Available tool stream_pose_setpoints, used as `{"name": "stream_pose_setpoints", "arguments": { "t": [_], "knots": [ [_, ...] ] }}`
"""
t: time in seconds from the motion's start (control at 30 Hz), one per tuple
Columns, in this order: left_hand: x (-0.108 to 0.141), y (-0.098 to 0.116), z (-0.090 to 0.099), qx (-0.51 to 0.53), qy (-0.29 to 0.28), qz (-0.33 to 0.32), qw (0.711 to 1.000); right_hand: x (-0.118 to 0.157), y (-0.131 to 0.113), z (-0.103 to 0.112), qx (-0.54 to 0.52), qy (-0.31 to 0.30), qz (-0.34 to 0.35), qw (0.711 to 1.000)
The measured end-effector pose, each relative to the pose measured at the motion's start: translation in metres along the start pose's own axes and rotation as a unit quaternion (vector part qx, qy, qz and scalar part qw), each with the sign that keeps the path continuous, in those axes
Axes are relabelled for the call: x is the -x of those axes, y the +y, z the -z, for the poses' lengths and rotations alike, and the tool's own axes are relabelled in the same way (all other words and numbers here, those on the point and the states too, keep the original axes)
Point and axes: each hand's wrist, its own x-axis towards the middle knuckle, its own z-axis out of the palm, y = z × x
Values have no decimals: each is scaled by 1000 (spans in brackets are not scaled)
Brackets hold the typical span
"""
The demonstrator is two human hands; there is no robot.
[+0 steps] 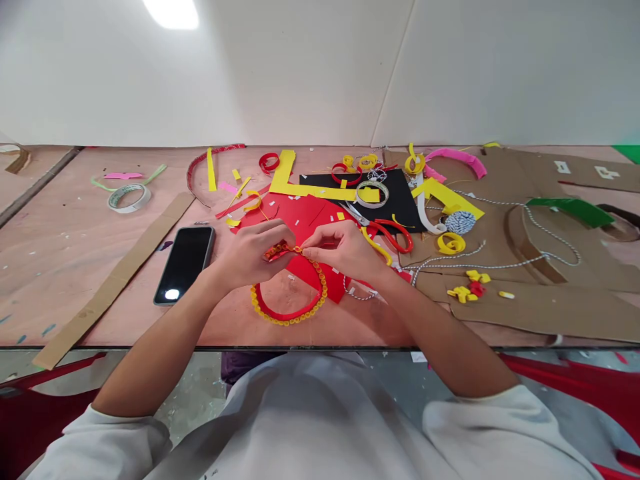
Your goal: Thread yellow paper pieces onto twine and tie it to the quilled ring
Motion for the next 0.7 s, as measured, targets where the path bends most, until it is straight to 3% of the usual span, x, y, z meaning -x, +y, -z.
{"name": "stream_pose_setpoints", "arguments": {
  "t": [0.3, 0.5, 0.7],
  "knots": [
    [3, -4, -2, -5, 61, 6, 998, 4, 0, -8, 50, 29, 75, 996],
    [4, -5, -3, -28, 83, 15, 996, 7, 3, -15, 236, 89, 156, 955],
    [5, -5, -6, -51, 80, 12, 995, 7, 7, -20, 267, 125, 147, 944]
  ]
}}
